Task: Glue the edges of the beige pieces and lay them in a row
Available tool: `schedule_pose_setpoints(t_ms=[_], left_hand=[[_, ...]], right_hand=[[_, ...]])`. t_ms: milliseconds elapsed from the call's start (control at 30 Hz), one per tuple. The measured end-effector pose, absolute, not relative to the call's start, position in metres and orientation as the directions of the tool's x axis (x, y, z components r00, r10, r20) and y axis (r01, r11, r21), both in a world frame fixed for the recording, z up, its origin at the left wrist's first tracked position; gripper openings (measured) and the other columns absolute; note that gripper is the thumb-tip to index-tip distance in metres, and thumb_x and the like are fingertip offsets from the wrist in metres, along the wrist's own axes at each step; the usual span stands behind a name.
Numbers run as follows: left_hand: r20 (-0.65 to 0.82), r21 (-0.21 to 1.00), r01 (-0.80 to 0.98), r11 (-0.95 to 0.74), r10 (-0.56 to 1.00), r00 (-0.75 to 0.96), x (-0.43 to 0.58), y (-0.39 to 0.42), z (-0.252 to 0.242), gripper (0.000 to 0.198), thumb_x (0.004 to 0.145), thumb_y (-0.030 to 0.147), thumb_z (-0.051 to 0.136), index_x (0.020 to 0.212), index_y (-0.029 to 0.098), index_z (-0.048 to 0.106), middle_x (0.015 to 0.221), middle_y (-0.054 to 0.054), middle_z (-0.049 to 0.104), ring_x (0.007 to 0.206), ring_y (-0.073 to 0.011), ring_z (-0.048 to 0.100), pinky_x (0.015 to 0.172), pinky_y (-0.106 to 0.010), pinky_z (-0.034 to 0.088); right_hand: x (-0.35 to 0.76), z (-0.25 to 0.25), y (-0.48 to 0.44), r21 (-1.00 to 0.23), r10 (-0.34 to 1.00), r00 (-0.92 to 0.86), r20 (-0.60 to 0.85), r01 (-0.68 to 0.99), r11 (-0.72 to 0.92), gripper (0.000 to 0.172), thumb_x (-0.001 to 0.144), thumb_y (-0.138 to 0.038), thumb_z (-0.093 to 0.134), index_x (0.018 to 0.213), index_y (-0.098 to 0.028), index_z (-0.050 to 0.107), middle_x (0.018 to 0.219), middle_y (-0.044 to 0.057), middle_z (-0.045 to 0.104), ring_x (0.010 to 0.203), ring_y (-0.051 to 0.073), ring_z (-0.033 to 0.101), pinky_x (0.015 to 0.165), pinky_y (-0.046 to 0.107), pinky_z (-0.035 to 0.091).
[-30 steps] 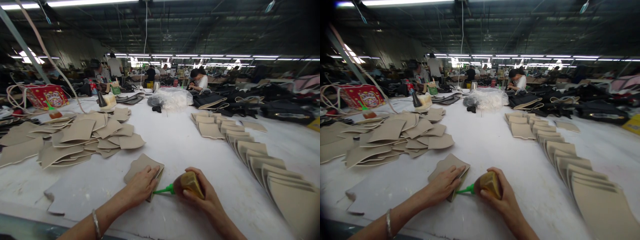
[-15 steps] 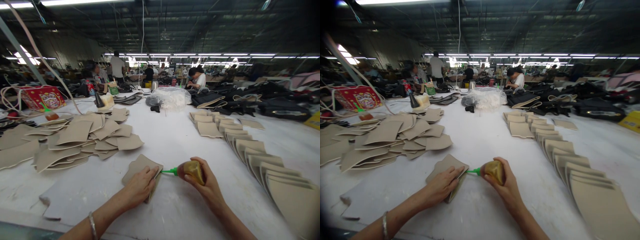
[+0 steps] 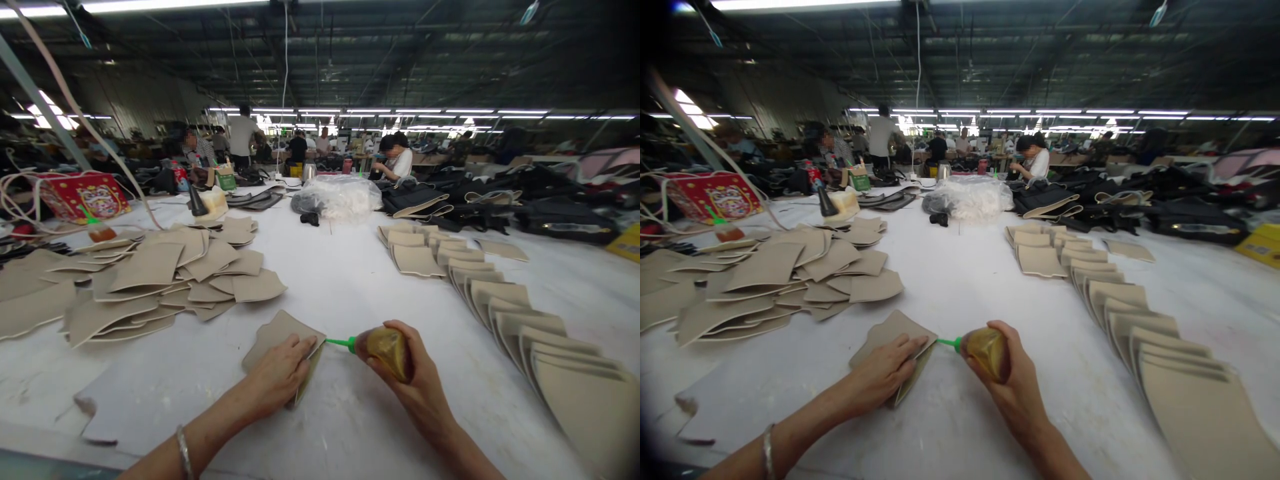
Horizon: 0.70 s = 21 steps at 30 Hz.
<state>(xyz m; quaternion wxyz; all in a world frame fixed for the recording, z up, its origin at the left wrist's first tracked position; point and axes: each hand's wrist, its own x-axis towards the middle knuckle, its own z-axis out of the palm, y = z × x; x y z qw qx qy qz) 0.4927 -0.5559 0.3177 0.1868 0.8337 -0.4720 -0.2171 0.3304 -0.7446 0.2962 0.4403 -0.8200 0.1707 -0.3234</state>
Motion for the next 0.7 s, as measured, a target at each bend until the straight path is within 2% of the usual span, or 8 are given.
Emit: schedule_pose_setpoints(t_ms=[100, 200, 300, 367, 467, 533, 600, 700], left_hand=[[-0.178, 0.532, -0.694, -0.485, -0.865, 0.468, 0.493, -0.555, 0.318, 0.047, 0.090, 0.028, 0.029, 0.136, 0.024, 0.042, 0.107, -0.007, 0.056, 0.097, -0.0205, 0.057, 0.089, -0.032, 0.041], [-0.160, 0.612, -0.642, -0.462, -0.868, 0.471, 0.495, -0.551, 0.318, 0.046, 0.090, 0.031, 0.032, 0.133, 0.022, 0.046, 0.111, -0.008, 0.058, 0.102, -0.0209, 0.054, 0.093, -0.031, 0.040], [-0.127, 0.686, -0.557, -0.468, -0.831, 0.541, 0.501, -0.543, 0.318, 0.043, 0.089, 0.037, 0.034, 0.124, 0.022, 0.055, 0.111, -0.006, 0.060, 0.098, -0.0204, 0.055, 0.087, -0.030, 0.043], [-0.038, 0.647, -0.548, -0.530, -0.740, 0.671, 0.509, -0.537, 0.319, 0.043, 0.088, 0.037, 0.036, 0.121, 0.019, 0.056, 0.108, -0.007, 0.060, 0.094, -0.0200, 0.056, 0.085, -0.030, 0.043], [0.089, 0.483, -0.503, -0.717, -0.532, 0.842, 0.528, -0.528, 0.317, 0.047, 0.082, 0.038, 0.044, 0.121, 0.012, 0.053, 0.108, -0.012, 0.058, 0.097, -0.0235, 0.055, 0.087, -0.035, 0.041], [0.013, 0.460, -0.434, -0.774, -0.483, 0.875, 0.539, -0.526, 0.315, 0.045, 0.074, 0.038, 0.055, 0.111, 0.013, 0.057, 0.095, -0.009, 0.061, 0.090, -0.0246, 0.057, 0.080, -0.035, 0.043], [-0.160, 0.594, -0.334, -0.732, -0.515, 0.842, 0.544, -0.529, 0.314, 0.032, 0.064, 0.036, 0.064, 0.089, 0.017, 0.062, 0.073, -0.002, 0.061, 0.074, -0.0215, 0.059, 0.066, -0.029, 0.044], [-0.380, 0.824, 0.024, -0.566, -0.521, 0.764, 0.545, -0.543, 0.312, 0.023, 0.059, 0.036, 0.068, 0.069, 0.019, 0.058, 0.055, 0.005, 0.054, 0.054, -0.0143, 0.055, 0.047, -0.020, 0.038]], right_hand=[[0.330, 0.299, -0.740, -0.908, -0.579, 0.768, 0.272, 0.005, -0.419, 0.049, 0.075, -0.040, 0.071, 0.116, -0.025, 0.047, 0.102, 0.003, 0.056, 0.087, 0.022, 0.055, 0.079, 0.033, 0.044], [0.328, 0.302, -0.738, -0.997, -0.624, 0.777, 0.080, 0.077, -0.032, 0.045, 0.074, -0.041, 0.071, 0.111, -0.023, 0.053, 0.092, 0.001, 0.061, 0.084, 0.022, 0.058, 0.075, 0.033, 0.048], [0.326, 0.302, -0.745, -0.868, -0.617, 0.766, -0.179, 0.172, 0.466, 0.039, 0.071, -0.040, 0.073, 0.103, -0.020, 0.062, 0.097, 0.005, 0.067, 0.090, 0.025, 0.062, 0.076, 0.036, 0.052], [0.323, 0.301, -0.753, -0.713, -0.601, 0.739, -0.303, 0.243, 0.658, 0.033, 0.070, -0.036, 0.074, 0.097, -0.019, 0.067, 0.100, 0.007, 0.069, 0.090, 0.024, 0.064, 0.077, 0.036, 0.054], [0.315, 0.303, -0.765, -0.515, -0.611, 0.668, -0.425, 0.376, 0.770, 0.024, 0.071, -0.030, 0.071, 0.094, -0.022, 0.069, 0.099, 0.005, 0.070, 0.085, 0.021, 0.066, 0.074, 0.032, 0.056], [0.308, 0.310, -0.774, -0.379, -0.587, 0.638, -0.499, 0.449, 0.809, 0.022, 0.074, -0.030, 0.068, 0.094, -0.023, 0.070, 0.101, 0.005, 0.070, 0.086, 0.021, 0.066, 0.070, 0.030, 0.057], [0.298, 0.320, -0.783, -0.260, -0.565, 0.635, -0.527, 0.512, 0.819, 0.021, 0.077, -0.034, 0.064, 0.094, -0.024, 0.070, 0.102, 0.005, 0.069, 0.088, 0.020, 0.066, 0.070, 0.028, 0.057], [0.281, 0.329, -0.801, -0.162, -0.582, 0.668, -0.464, 0.582, 0.797, 0.024, 0.077, -0.039, 0.064, 0.092, -0.022, 0.071, 0.100, 0.006, 0.069, 0.089, 0.020, 0.066, 0.075, 0.028, 0.056]])
